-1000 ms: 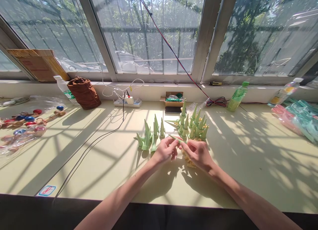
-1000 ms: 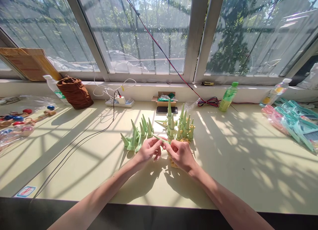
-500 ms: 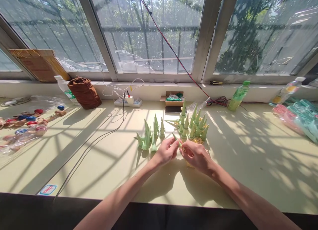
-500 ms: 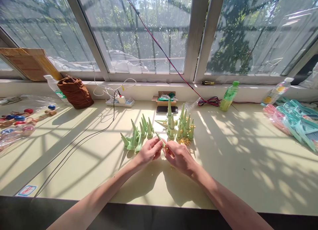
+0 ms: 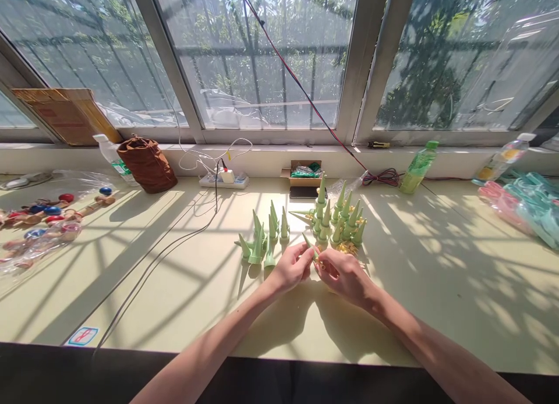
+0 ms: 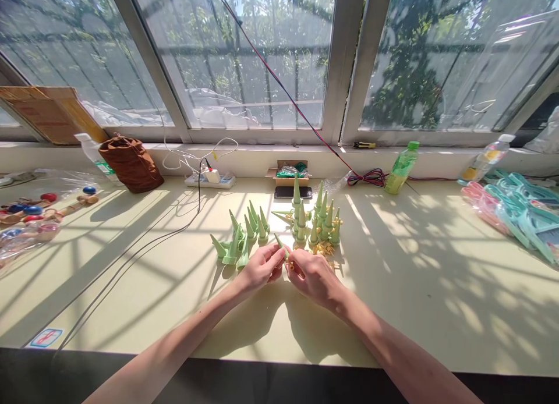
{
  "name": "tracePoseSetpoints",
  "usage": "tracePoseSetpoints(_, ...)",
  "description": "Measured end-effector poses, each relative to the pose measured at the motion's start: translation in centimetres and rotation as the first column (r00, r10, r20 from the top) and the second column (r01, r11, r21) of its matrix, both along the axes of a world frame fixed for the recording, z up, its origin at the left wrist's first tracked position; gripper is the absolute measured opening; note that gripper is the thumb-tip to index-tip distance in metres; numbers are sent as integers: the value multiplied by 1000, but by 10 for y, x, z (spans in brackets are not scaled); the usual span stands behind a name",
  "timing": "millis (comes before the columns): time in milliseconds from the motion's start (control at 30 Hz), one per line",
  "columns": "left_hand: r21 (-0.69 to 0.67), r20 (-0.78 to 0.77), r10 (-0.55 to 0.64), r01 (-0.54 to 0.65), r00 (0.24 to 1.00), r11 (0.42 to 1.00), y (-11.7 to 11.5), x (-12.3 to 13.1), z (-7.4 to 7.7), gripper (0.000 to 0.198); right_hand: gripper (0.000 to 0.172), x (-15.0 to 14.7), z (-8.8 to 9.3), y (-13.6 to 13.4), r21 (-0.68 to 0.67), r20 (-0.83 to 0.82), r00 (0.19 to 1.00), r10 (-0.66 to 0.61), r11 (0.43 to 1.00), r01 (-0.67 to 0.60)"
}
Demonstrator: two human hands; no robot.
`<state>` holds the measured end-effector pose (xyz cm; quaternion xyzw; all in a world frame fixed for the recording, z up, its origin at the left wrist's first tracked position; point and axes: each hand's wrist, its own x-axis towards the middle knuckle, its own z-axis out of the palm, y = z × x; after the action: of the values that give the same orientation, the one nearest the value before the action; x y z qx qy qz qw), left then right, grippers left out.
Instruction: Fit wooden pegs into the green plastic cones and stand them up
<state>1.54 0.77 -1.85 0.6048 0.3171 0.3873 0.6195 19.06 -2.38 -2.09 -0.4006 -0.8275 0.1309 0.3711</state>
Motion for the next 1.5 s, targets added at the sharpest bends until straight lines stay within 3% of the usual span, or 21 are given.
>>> tracePoseSetpoints(167, 69, -48, 39, -36, 998, 997, 0, 0, 3, 44, 12, -1, -1, 3, -30, -19, 999, -34, 999, 33)
tracePoseSetpoints(400, 249, -142, 254, -213, 957, 945, -1, -3, 9, 40, 13, -1, 10, 3, -137, -151, 980, -126, 985, 105)
tracePoseSetpoints(567, 258, -130, 213, -174, 968, 950, -4, -4, 11, 32, 21, -1, 13, 4, -266, -286, 944, -167, 960, 90)
tracePoseSetpoints(833, 342, -168, 190, -124, 967, 932, -2, -3, 9, 29, 28, 1, 6, 10, -304, -389, 902, -186, 950, 65)
tracePoseSetpoints(1067, 461, -205, 330, -207, 922, 863, -2, -5, 11, 28, 26, 5, 5, 16, -265, -340, 903, -262, 948, 175)
tracePoseSetpoints(1300, 442, -202, 561, -437, 803, 784, 0, -12, 18, 24, 15, 8, 1, 17, -85, -179, 951, -253, 967, 242)
tracePoseSetpoints(1500, 596, -291, 542, -294, 788, 747, -1, -14, 14, 19, 12, 8, -2, 17, 42, -12, 987, -162, 986, 163)
